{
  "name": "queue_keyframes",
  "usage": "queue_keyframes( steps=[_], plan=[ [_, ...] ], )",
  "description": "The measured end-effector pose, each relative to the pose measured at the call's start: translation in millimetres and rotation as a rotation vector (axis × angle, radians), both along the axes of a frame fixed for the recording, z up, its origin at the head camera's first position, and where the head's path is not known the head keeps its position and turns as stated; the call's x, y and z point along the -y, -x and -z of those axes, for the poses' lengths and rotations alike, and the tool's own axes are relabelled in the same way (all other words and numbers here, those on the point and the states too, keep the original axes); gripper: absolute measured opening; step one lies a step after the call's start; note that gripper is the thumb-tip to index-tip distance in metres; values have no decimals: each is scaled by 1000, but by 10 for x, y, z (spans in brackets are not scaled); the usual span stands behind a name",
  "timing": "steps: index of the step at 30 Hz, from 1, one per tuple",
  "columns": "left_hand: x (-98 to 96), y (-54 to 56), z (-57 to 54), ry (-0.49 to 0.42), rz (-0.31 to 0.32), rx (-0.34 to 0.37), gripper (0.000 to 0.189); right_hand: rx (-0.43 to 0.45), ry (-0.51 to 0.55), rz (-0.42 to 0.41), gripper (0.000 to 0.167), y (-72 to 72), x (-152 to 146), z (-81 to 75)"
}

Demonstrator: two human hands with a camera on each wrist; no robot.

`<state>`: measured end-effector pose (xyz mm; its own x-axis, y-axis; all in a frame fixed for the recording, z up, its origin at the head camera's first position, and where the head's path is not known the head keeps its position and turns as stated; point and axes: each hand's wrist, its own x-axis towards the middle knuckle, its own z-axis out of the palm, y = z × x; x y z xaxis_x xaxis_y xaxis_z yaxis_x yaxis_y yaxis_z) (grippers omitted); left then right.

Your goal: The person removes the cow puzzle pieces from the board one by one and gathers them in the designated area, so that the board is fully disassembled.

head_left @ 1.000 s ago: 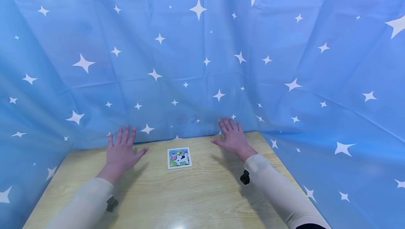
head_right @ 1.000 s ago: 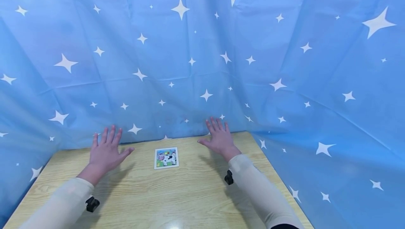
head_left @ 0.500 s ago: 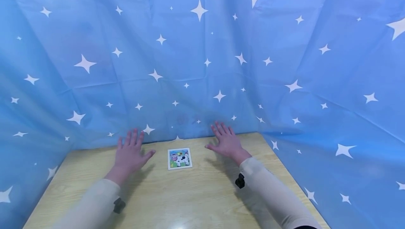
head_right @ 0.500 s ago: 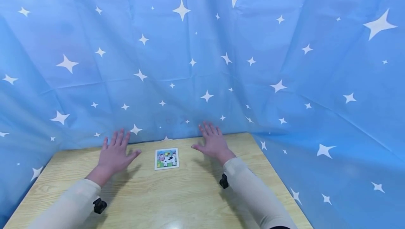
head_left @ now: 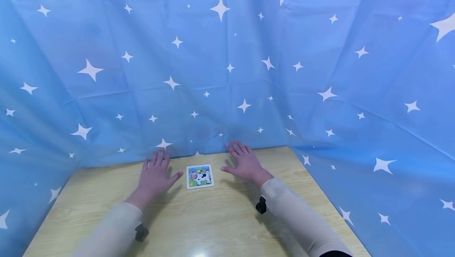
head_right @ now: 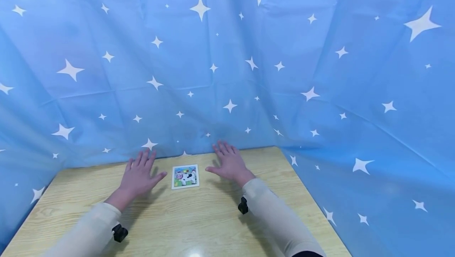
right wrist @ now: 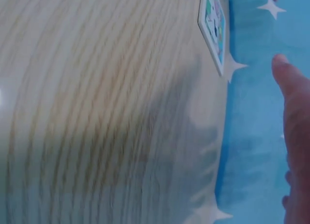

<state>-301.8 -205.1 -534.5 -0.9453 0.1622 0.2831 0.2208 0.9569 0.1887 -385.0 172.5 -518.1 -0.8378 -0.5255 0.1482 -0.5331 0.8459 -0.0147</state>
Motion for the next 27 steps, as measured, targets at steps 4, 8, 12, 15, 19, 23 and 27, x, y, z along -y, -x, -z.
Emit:
queue_keyframes(
  steps=[4,8,12,15,19,23,27],
  plan=[
    [-58,-10,38,-11,9,8,102,16,8,-8,104,-44,81,17],
    [-102,-7,67,-16,9,21,101,17,19,-26,104,-72,148,37],
    [-151,8,84,-23,15,37,99,22,20,-37,105,-76,198,84],
    [-188,15,93,-33,24,44,97,24,16,-45,105,-81,236,109],
    [-228,33,124,-33,34,47,98,26,30,-70,104,-101,289,126],
    [-275,36,138,-44,51,60,99,33,38,-93,103,-118,340,168],
    [-311,24,143,-58,57,74,97,20,16,-117,103,-115,389,225]
  ],
)
